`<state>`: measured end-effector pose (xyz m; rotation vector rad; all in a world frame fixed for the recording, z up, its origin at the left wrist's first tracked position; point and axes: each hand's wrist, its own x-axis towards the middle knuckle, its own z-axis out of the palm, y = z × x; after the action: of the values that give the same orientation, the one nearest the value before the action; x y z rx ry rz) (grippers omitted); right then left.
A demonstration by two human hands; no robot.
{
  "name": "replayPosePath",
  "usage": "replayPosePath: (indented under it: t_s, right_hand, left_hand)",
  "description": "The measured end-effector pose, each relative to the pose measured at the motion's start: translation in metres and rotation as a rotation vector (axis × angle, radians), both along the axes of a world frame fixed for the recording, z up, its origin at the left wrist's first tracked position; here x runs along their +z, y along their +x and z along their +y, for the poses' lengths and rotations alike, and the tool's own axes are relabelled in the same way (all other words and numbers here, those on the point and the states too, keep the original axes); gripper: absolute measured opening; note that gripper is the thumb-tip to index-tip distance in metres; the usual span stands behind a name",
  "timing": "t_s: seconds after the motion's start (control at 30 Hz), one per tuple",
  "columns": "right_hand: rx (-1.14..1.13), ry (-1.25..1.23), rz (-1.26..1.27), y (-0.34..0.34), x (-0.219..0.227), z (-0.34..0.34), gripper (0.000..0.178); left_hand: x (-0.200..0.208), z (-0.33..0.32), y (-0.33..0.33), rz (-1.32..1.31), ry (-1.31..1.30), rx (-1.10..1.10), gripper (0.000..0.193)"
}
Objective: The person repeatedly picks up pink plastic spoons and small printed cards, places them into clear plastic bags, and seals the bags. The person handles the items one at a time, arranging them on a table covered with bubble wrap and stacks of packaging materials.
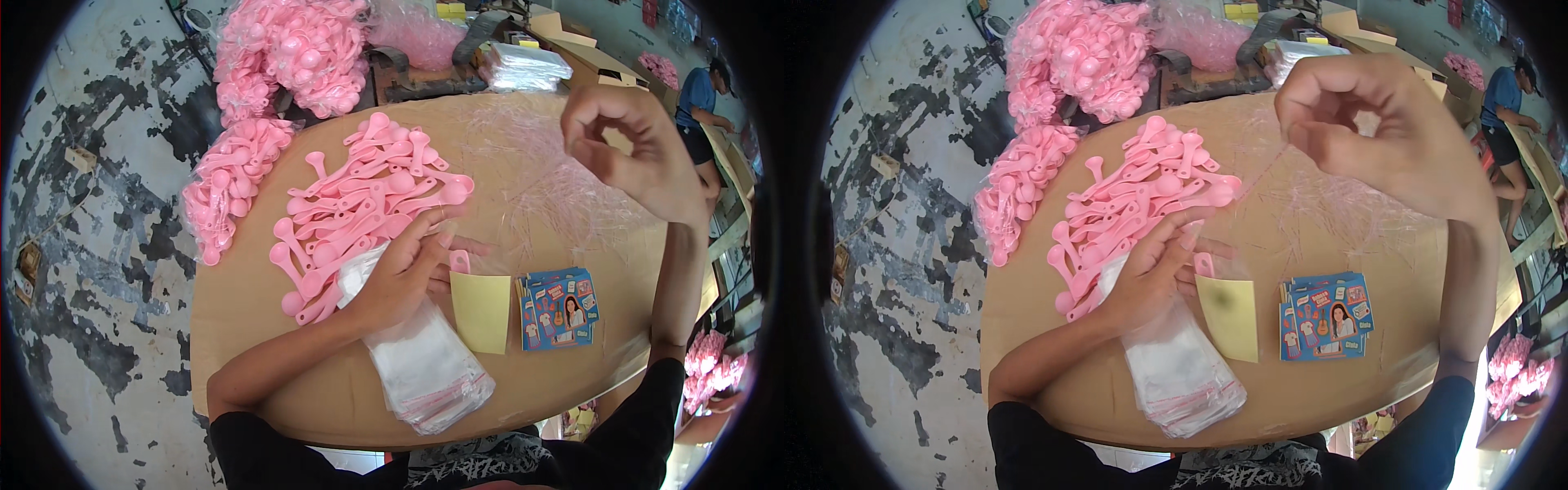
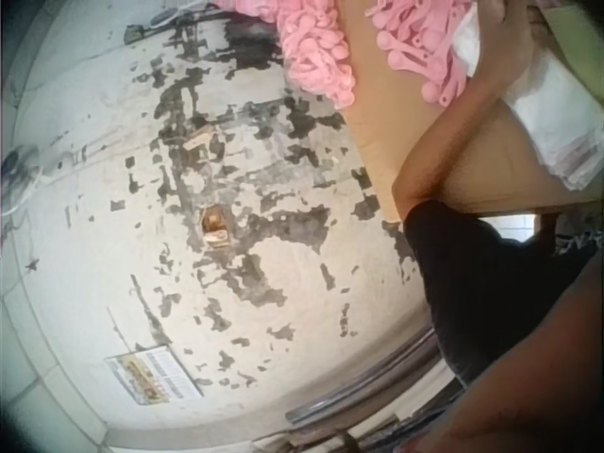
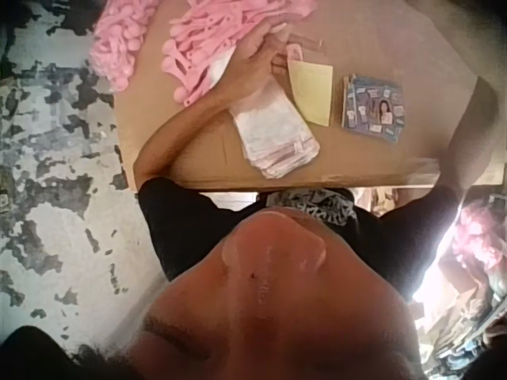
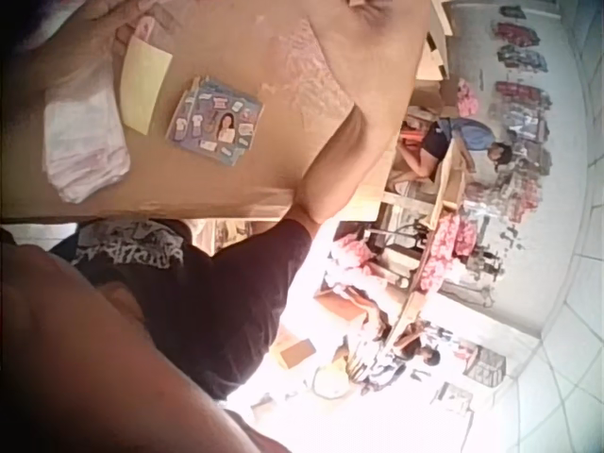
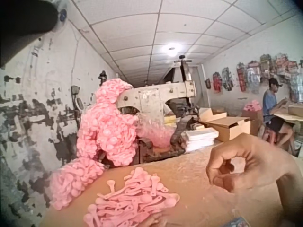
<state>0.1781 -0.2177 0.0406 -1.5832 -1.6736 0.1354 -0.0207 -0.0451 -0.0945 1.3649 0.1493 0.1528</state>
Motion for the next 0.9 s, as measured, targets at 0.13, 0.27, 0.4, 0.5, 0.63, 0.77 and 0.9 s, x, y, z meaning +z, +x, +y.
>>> replayPosePath:
  t_s: [0.13, 0.27, 0.4, 0.5, 0.63, 0.77, 0.9]
  right_hand:
    - [0.019, -0.023, -0.153, 0.010, 0.007, -0.016, 0.005]
    - [-0.053, 0.064, -0.100, 0.010, 0.011, -0.015, 0.005]
    - [0.259, 0.114, -0.001, 0.037, 0.010, -0.019, 0.012]
    - [0.324, -0.304, 0.306, 0.085, -0.023, 0.003, 0.020]
    - [-0.237, -0.129, -0.388, 0.128, -0.087, 0.029, 0.022]
    - [-0.284, 0.047, -0.235, 0.082, -0.023, 0.015, 0.029]
    - [-0.293, 0.039, 0.166, 0.009, -0.032, -0.004, 0.027]
  left_hand:
    - [-0.003, 0.002, 0.002, -0.001, 0.116, -0.012, 0.031]
    - [-0.005, 0.002, 0.003, -0.004, -0.013, -0.002, 0.029]
    - [-0.004, 0.002, 0.004, -0.018, -0.115, 0.084, 0.028]
    - [-0.002, -0.001, 0.007, -0.040, -0.156, 0.019, 0.030]
    - [-0.009, -0.004, 0.002, -0.013, 0.007, 0.036, 0.033]
    - [-0.019, 0.000, 0.006, -0.010, -0.071, 0.028, 0.029]
    - [-0.014, 0.004, 0.000, -0.038, -0.146, 0.046, 0.029]
